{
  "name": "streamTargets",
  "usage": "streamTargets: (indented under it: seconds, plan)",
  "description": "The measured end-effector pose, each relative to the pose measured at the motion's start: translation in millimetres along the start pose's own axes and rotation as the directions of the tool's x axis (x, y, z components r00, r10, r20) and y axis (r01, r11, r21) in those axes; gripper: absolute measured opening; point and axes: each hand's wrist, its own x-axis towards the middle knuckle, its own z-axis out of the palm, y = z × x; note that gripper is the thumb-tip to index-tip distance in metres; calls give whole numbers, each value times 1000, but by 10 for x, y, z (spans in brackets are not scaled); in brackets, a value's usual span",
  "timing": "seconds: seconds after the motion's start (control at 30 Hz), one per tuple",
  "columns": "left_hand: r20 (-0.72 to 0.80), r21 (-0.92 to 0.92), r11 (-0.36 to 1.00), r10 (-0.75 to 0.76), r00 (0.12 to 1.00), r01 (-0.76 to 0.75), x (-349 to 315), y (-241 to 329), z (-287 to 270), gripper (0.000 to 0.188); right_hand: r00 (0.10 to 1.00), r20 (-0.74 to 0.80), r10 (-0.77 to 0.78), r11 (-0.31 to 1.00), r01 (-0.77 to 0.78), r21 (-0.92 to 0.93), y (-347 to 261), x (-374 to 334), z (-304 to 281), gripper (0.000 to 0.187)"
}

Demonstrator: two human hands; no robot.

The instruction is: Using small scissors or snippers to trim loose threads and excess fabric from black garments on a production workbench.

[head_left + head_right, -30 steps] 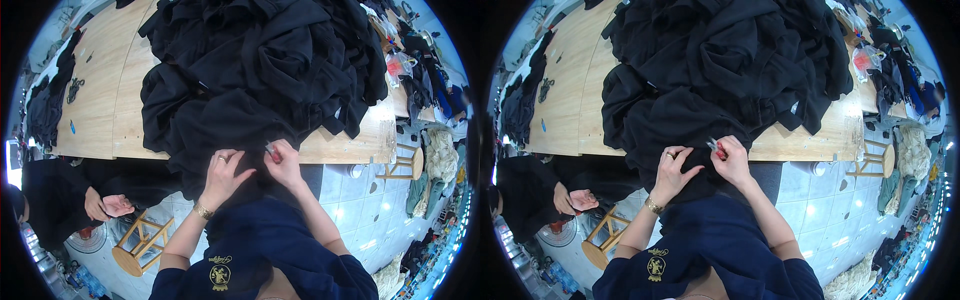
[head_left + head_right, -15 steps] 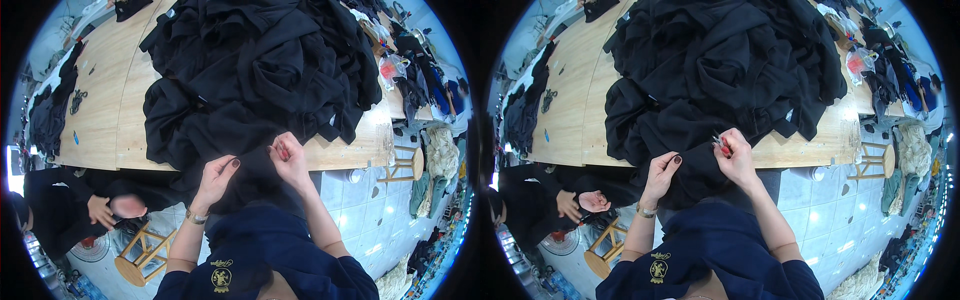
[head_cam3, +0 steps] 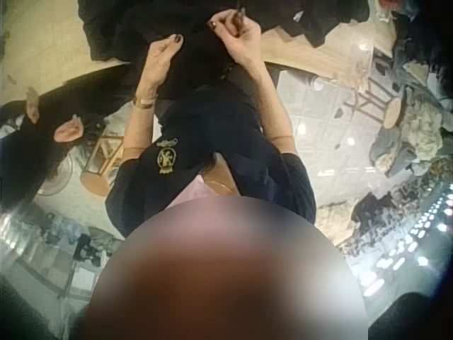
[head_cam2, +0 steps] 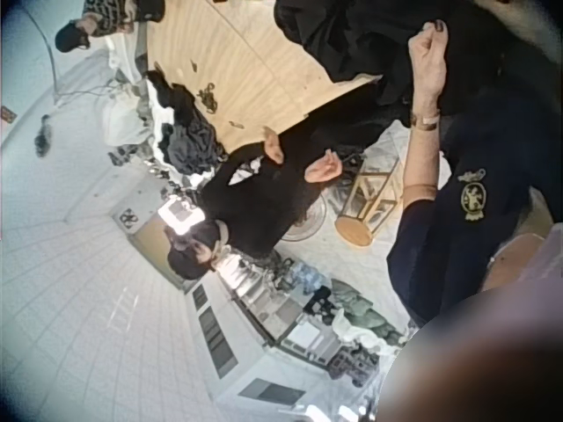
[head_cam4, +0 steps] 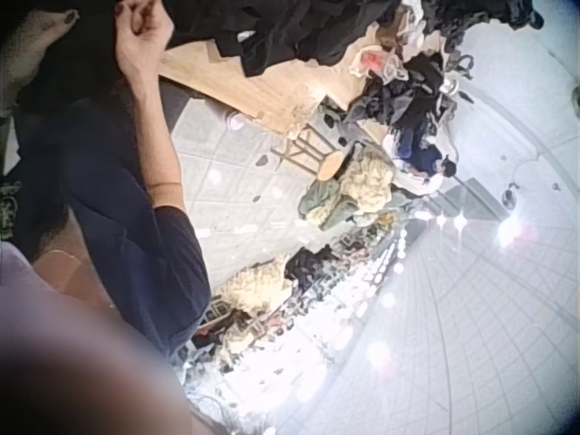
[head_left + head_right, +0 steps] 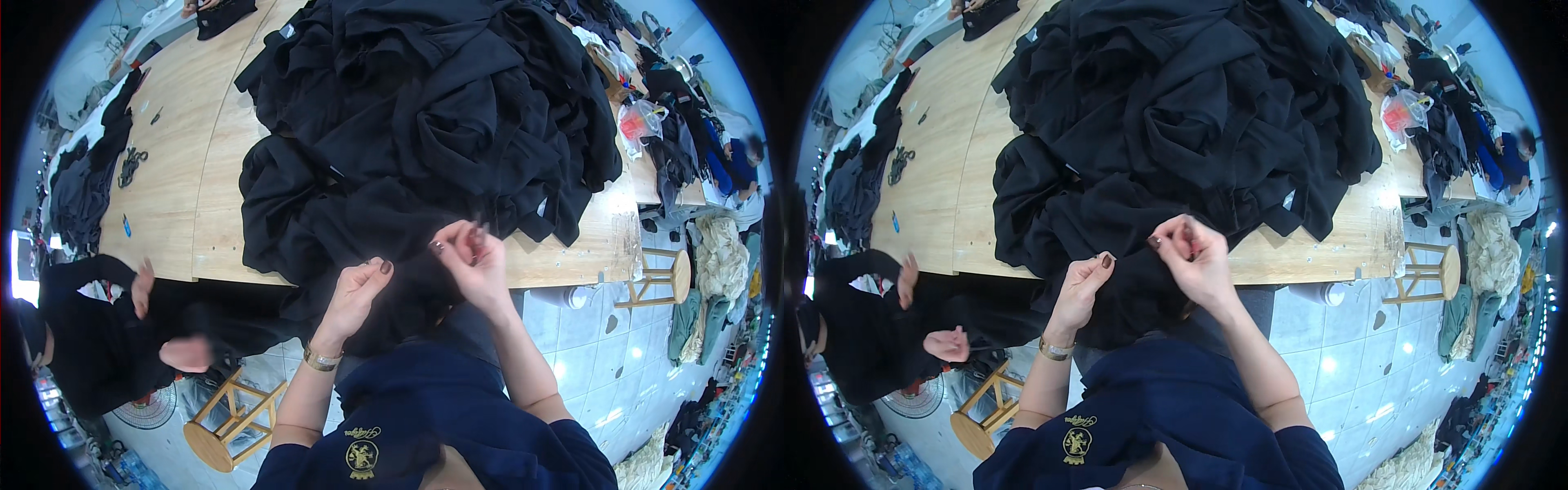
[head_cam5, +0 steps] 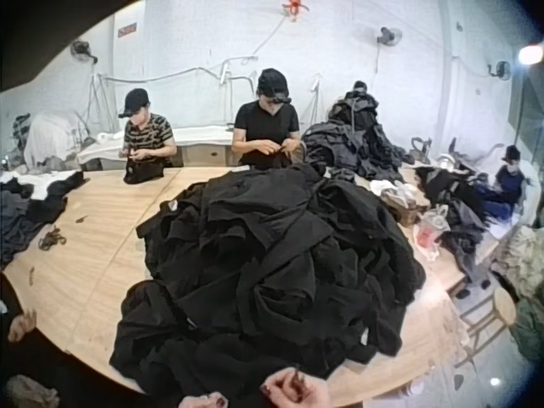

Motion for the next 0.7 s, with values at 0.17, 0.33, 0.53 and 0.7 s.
streamTargets:
  seconds: [0.17, 0.33, 0.53, 0.7]
  plan:
    - [-28, -261, 953, -166, 986, 153, 16, -85, -21, 31, 983, -162, -86, 980, 113, 161, -101, -62, -1, 35]
    - [-45, -330, 934, -164, 985, 140, 46, -10, 71, 19, 978, 157, -139, 958, 173, -230, -96, -194, 176, 17]
    - [-144, -340, 934, -168, 975, 111, 18, 105, 113, 40, 931, 244, -272, 853, 351, -386, -22, -207, 252, 15]
    - [-176, -197, 980, -66, 982, 30, -6, 146, 163, 45, 978, 52, -202, 896, 206, -394, -33, -221, 210, 16]
